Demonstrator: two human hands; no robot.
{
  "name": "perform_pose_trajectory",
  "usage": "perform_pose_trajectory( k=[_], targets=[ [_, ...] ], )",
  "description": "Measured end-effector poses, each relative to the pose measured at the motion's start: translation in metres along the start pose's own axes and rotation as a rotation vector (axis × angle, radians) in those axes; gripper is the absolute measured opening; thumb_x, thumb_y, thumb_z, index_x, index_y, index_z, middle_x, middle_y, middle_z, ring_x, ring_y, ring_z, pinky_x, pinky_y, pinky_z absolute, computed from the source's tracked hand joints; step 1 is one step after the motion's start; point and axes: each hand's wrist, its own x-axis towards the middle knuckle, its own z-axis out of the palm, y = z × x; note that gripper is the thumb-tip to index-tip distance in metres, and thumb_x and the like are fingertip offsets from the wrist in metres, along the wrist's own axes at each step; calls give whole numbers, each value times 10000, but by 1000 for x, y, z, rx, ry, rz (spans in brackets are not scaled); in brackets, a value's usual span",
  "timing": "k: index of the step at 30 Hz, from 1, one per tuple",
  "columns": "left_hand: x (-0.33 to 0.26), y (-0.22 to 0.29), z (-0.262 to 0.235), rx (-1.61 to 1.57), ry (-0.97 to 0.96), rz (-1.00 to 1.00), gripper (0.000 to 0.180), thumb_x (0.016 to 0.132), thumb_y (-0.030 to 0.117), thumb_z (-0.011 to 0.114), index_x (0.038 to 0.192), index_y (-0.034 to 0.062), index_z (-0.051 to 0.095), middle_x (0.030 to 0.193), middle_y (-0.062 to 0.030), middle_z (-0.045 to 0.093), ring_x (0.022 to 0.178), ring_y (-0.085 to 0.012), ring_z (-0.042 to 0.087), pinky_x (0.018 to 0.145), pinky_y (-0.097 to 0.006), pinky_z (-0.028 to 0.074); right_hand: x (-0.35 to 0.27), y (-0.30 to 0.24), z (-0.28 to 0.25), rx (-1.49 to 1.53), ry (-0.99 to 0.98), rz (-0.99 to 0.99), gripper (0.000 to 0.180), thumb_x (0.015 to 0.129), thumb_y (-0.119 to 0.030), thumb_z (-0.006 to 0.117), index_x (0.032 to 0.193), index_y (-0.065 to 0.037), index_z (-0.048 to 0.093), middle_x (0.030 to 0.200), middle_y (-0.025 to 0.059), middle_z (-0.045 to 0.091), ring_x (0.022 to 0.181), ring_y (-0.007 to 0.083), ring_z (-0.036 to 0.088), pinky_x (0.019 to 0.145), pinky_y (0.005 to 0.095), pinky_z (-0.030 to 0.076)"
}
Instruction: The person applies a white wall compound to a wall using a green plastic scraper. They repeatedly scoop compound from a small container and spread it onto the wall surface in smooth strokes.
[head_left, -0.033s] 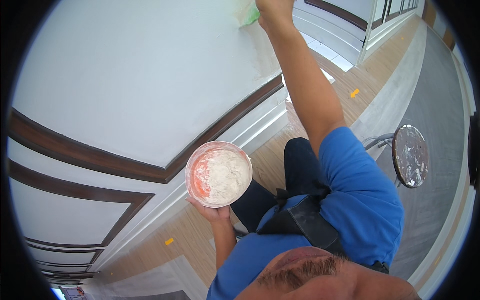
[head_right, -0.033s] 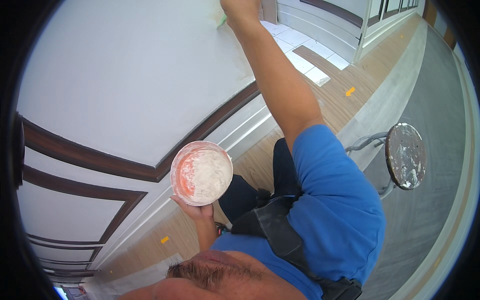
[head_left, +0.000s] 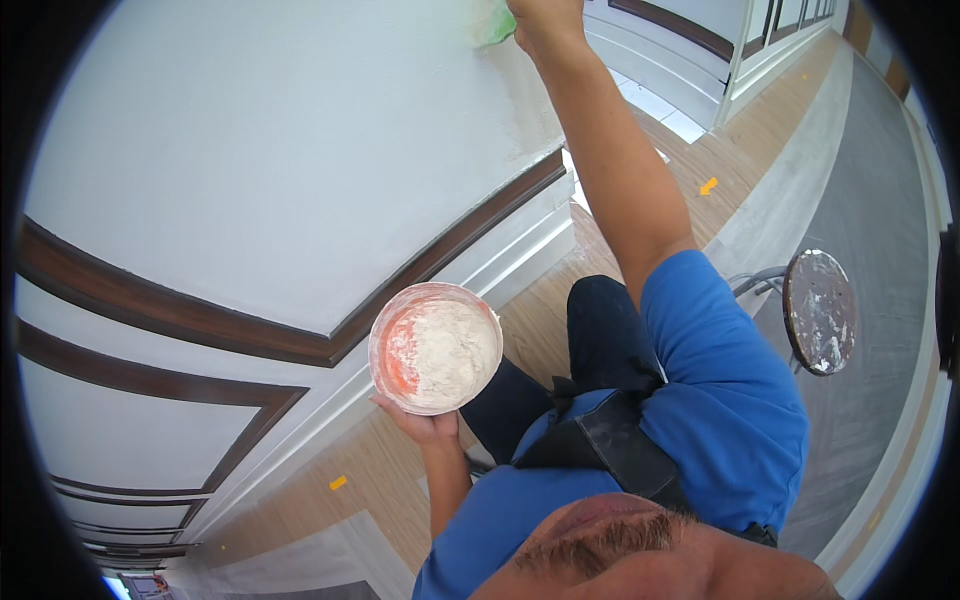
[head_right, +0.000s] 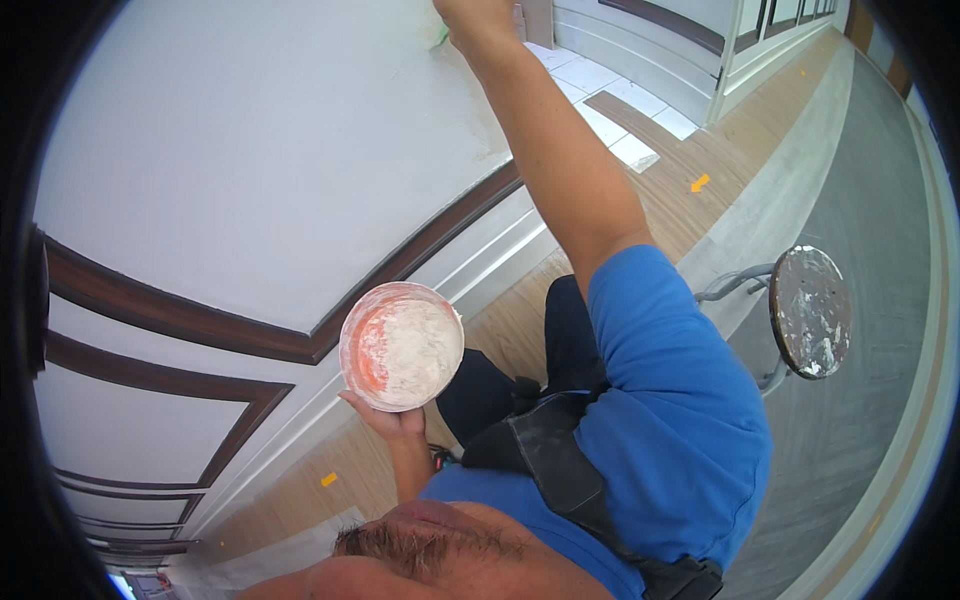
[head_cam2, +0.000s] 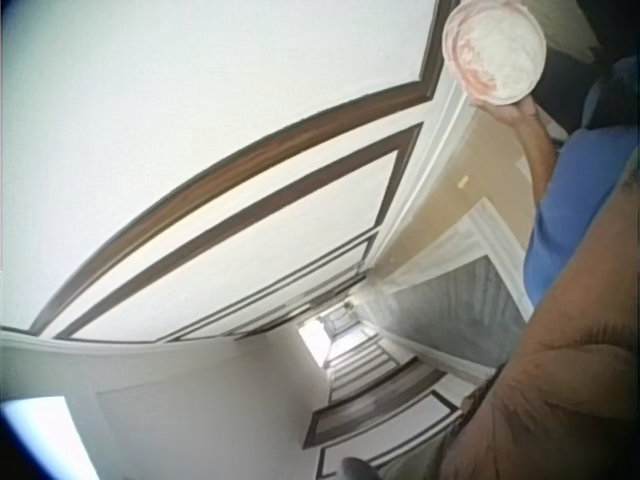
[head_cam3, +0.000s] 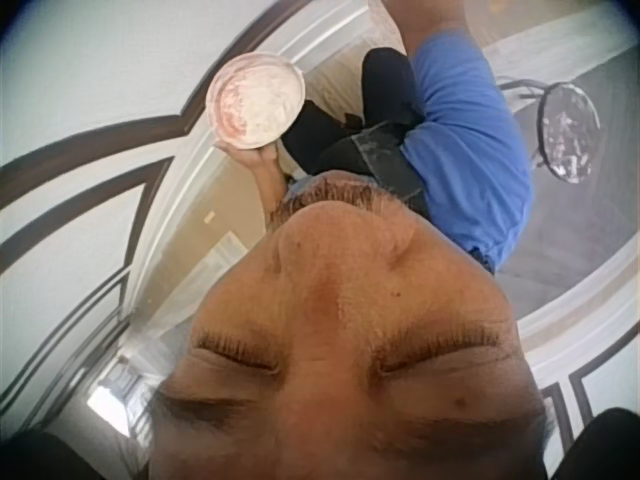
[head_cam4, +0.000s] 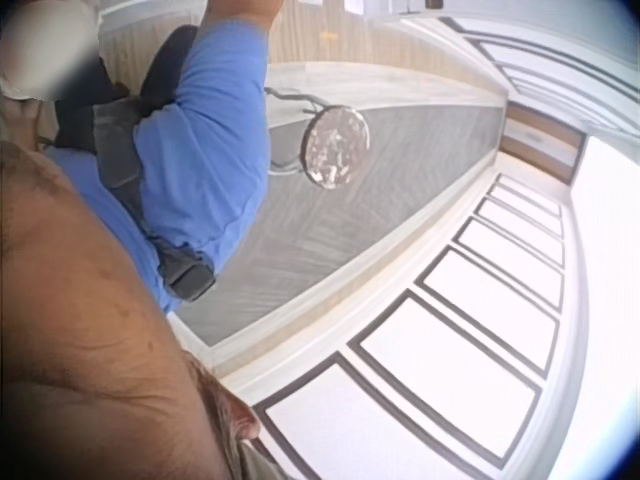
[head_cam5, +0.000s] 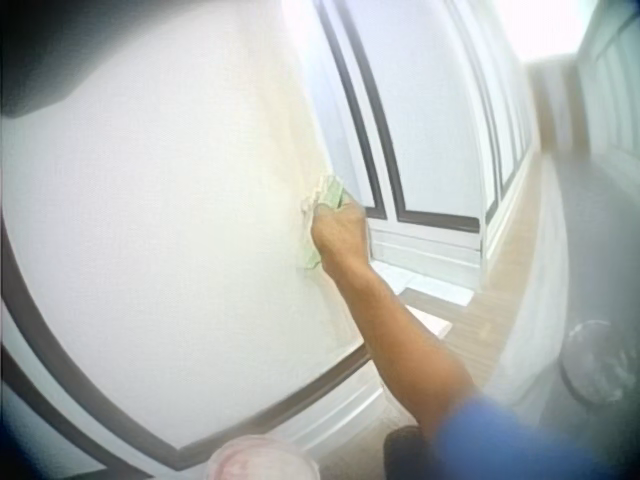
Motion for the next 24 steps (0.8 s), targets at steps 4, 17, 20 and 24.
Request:
perform_pose_trajectory(
  k=[4,17,20,24],
  targets=[
    [-1,-2,5,-57,13,-22,844,984,705,445,1561,94,369,1595,-140,419,1449,-348,428,1205,-536,376,12,14,-18,-137,-39,-301,401,838,3,500,1190,33,690,948,214,732,916,319,698,854,419,531],
    [4,-4,-9,-105,25,-26,826,997,690,431,1560,89,369,1601,-143,411,1461,-346,412,1212,-541,363,-70,68,24,-707,-83,-710,517,815,59,569,1325,-11,621,1252,272,669,1098,409,685,905,432,561],
    [12,-6,-10,-74,22,-11,832,996,693,429,1559,84,369,1601,-142,411,1457,-344,416,1211,-538,366,-85,58,-18,-479,-285,-584,548,822,19,620,1362,-77,618,1314,238,652,1103,416,676,926,434,563],
    [13,-9,-9,-65,38,-1,838,994,694,435,1559,79,368,1602,-143,409,1452,-343,422,1210,-534,369,3,20,-40,-414,-467,-690,596,918,75,539,1480,-123,549,1429,252,576,1113,375,708,934,417,610]
  ],
)
